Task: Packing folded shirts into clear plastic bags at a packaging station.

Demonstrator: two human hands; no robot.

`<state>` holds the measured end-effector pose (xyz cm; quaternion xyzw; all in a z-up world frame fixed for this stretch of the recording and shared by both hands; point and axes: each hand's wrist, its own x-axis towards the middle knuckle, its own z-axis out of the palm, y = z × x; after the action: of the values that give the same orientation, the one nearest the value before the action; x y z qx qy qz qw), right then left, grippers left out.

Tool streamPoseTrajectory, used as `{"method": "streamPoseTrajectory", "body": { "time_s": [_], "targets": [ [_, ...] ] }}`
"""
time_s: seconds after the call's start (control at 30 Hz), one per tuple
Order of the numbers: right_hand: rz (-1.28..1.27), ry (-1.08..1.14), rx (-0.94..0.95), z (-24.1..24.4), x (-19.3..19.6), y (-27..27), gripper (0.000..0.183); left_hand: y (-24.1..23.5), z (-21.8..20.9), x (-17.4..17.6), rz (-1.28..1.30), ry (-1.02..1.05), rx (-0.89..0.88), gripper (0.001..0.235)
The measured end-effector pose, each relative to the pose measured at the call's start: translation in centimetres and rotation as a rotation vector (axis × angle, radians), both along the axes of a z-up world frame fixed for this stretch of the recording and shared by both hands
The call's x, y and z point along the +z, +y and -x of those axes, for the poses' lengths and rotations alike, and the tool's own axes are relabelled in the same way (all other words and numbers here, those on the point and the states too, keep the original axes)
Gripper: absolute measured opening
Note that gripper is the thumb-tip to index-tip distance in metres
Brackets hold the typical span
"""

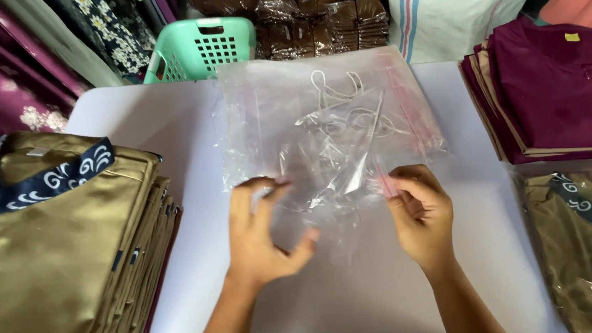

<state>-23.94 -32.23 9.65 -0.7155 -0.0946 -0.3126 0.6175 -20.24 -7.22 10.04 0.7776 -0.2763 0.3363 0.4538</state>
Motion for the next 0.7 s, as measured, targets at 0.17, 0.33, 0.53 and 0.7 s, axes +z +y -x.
{"method": "streamPoseTrajectory", "body": {
  "time_s": [0.17,0.33,0.53,0.7],
  "targets": [
    [0.505,-0.232,-0.082,0.2,4.9,2.5,0.032,-3.2,0.7,0.2,0.155,0.243,-0.088,0.024],
    [0.636,-0.298,-0.128,0.9,7.3,4.2,0.034,-3.7,0.4,-0.8,0.645,0.529,-0.154,0.003],
    [0.499,-0.114,-0.204,5.3,0.1,7.1,0.099,-3.4,-1.0,-5.2,1.274,0.901,-0.437,0.005],
    [0.178,0.086,-0.117,4.2,-1.2,7.5,0.073,-4.5,-0.6,-5.9,1.323,1.021,-0.539,0.006]
  ]
}}
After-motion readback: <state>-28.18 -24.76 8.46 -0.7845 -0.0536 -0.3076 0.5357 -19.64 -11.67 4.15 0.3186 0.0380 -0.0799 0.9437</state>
